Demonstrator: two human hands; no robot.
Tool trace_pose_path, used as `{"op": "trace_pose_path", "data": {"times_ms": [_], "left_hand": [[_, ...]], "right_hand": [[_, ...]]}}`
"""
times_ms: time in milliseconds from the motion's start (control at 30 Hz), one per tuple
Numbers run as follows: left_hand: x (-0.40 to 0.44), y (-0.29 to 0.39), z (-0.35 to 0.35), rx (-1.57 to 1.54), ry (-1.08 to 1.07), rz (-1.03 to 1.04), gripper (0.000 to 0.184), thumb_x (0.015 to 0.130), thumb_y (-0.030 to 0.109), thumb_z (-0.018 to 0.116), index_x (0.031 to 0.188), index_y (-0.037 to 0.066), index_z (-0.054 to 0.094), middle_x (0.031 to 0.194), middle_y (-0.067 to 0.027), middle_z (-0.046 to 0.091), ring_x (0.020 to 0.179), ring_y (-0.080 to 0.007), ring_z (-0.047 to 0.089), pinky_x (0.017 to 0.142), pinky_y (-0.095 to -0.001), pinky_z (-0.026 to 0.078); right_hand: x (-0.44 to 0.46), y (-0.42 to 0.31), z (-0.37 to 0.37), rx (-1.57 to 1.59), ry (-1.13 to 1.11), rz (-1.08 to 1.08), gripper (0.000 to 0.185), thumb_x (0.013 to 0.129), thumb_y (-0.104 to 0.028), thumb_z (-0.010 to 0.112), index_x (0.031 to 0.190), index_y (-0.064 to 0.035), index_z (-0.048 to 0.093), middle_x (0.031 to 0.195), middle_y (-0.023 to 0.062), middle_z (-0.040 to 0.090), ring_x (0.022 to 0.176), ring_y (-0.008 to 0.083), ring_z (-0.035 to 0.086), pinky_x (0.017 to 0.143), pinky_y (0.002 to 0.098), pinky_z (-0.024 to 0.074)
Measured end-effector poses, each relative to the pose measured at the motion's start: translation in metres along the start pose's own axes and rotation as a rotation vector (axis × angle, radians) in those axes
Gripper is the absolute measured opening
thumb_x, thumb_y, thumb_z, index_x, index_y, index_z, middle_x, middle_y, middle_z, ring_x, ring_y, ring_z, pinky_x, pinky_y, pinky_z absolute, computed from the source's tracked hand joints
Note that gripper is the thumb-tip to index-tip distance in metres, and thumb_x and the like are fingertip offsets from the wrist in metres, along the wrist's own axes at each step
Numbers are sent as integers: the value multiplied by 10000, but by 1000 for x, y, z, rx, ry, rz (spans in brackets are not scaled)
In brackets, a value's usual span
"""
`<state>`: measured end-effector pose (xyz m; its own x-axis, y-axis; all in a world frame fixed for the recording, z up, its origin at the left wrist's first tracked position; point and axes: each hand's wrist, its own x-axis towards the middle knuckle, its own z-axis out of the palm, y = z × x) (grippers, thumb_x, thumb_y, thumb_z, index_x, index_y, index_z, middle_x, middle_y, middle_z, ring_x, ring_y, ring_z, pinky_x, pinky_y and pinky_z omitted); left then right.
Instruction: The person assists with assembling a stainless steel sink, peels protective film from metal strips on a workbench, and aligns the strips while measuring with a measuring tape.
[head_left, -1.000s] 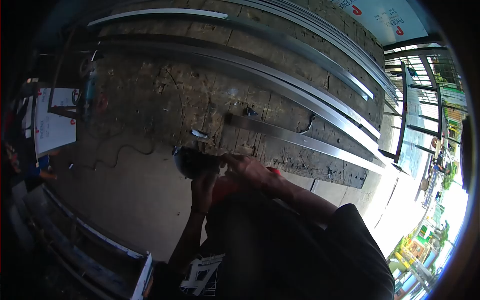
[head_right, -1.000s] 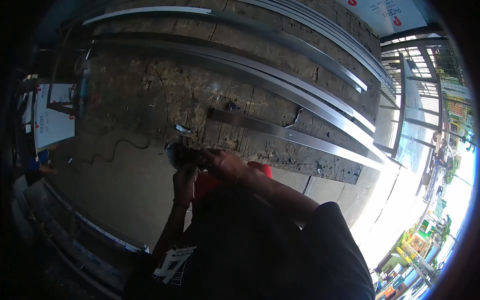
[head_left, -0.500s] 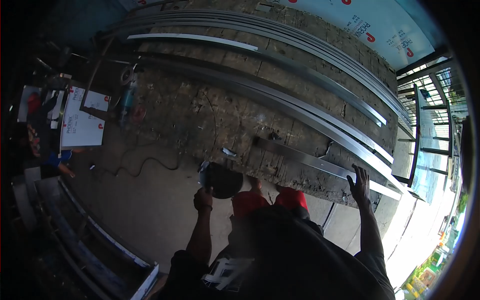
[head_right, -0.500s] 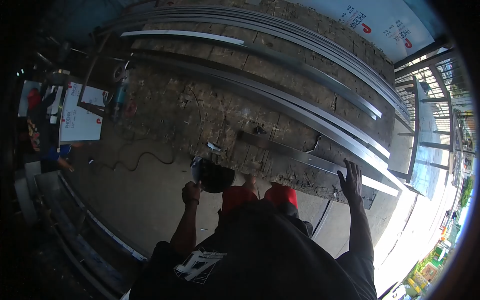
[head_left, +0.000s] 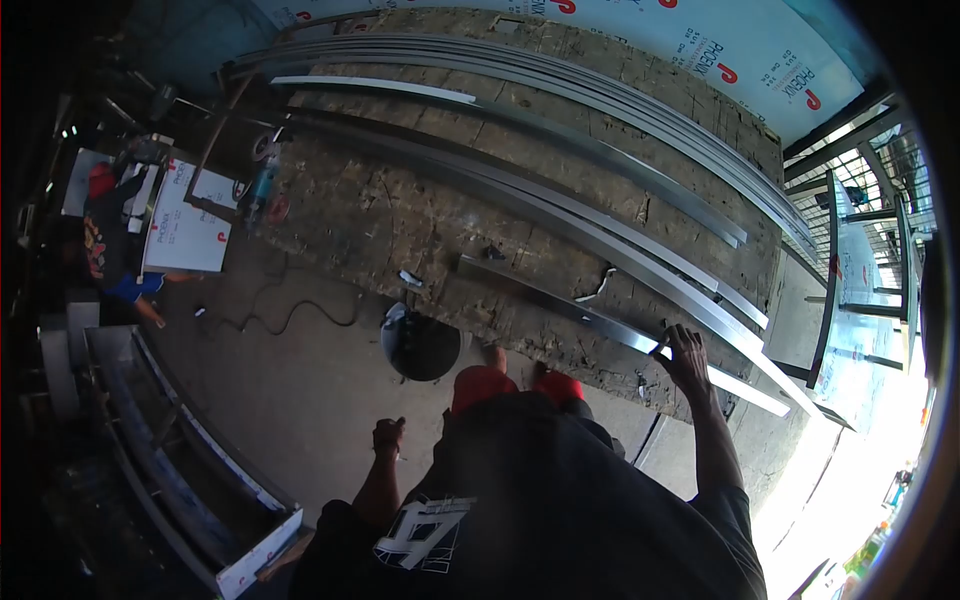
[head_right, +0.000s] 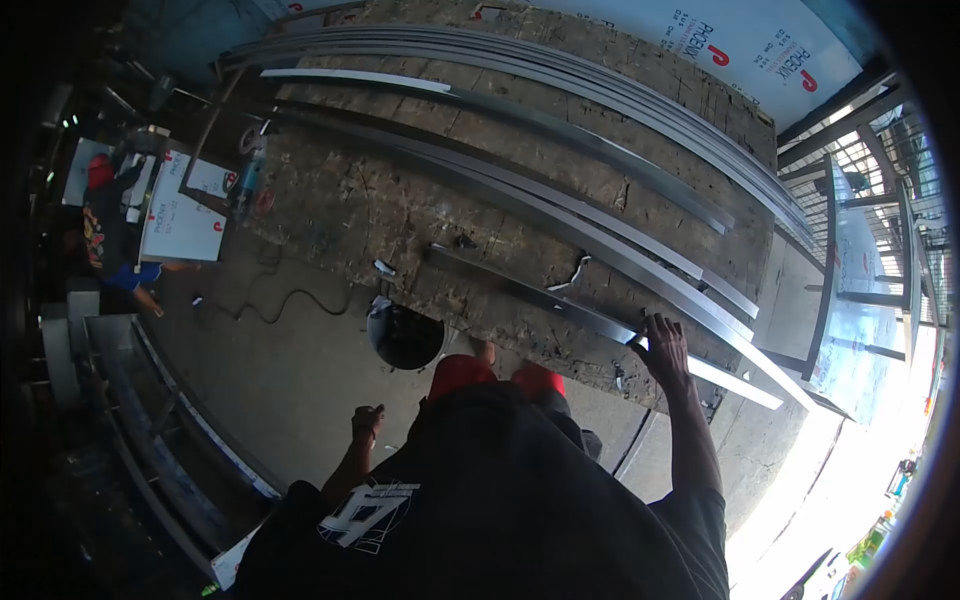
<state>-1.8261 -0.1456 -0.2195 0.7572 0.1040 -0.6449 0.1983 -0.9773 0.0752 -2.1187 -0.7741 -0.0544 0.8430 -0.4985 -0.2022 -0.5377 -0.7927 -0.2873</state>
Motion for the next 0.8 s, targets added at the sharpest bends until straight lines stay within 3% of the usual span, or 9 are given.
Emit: {"op": "trace_pose_path", "data": {"times_ms": [100, 167, 200, 267, 400, 467, 600, 667, 800], "left_hand": [[-23, -31, 8, -31, -7, -7, 476, 904, 525, 673, 835, 64, 764, 875, -181, 748, 901, -370, 731, 797, -488, 556], [-47, -37, 5, -82, 12, -19, 472, 908, 519, 670, 836, 62, 762, 886, -180, 749, 895, -382, 727, 803, -484, 559], [-59, -40, 3, -80, 25, -40, 472, 908, 519, 670, 836, 62, 762, 886, -180, 749, 895, -382, 727, 803, -484, 559], [-77, -38, 0, -41, 43, -55, 472, 910, 508, 665, 809, 55, 751, 879, -180, 745, 885, -392, 720, 806, -485, 559], [-113, -6, -10, 59, 107, 0, 444, 908, 485, 665, 823, 56, 743, 873, -181, 740, 875, -394, 717, 802, -489, 559], [-118, 11, -9, 3, 257, 116, 375, 896, 423, 689, 846, 54, 732, 870, -182, 735, 858, -387, 717, 786, -481, 563], [-131, 76, -30, -187, 367, 159, 275, 888, 322, 720, 877, 47, 723, 891, -183, 735, 873, -378, 717, 770, -455, 565], [-145, 116, -51, -274, 457, 324, 214, 888, 239, 737, 873, 28, 706, 874, -183, 731, 835, -338, 724, 744, -410, 551], [-144, 171, -81, -418, 478, 412, 224, 905, 223, 736, 876, 6, 687, 821, -155, 720, 766, -269, 700, 718, -376, 526]], "right_hand": [[-5, -7, 13, 44, -14, -6, 376, 796, -196, 812, 1063, -72, 578, 1003, 139, 606, 989, 356, 612, 860, 474, 475], [-14, -9, 26, 120, 111, -20, 315, 800, -166, 790, 966, -72, 539, 921, 134, 607, 896, 367, 629, 798, 463, 504], [-16, -9, 30, 115, 242, -80, 330, 750, -89, 810, 974, -76, 569, 859, 117, 616, 827, 354, 631, 706, 443, 506], [-18, -10, 33, 160, 272, -92, 286, 778, -102, 781, 972, -77, 572, 877, 117, 614, 846, 350, 630, 735, 449, 508], [-20, -7, 33, 187, 300, -106, 238, 804, -111, 741, 982, -78, 587, 891, 112, 603, 881, 335, 617, 759, 452, 504], [-24, -8, 36, 177, 301, -123, 245, 797, -112, 739, 986, -77, 587, 895, 112, 596, 888, 333, 609, 760, 450, 500], [-32, -11, 47, 165, 329, -144, 262, 778, -116, 731, 987, -72, 581, 909, 119, 574, 892, 334, 591, 771, 449, 490], [-34, -9, 53, 160, 302, -136, 271, 785, -143, 746, 992, -68, 589, 928, 120, 576, 905, 325, 588, 789, 455, 480], [-37, -10, 41, 139, 203, -192, 279, 790, -176, 764, 1001, -69, 615, 963, 108, 595, 941, 313, 587, 830, 447, 473]]}}
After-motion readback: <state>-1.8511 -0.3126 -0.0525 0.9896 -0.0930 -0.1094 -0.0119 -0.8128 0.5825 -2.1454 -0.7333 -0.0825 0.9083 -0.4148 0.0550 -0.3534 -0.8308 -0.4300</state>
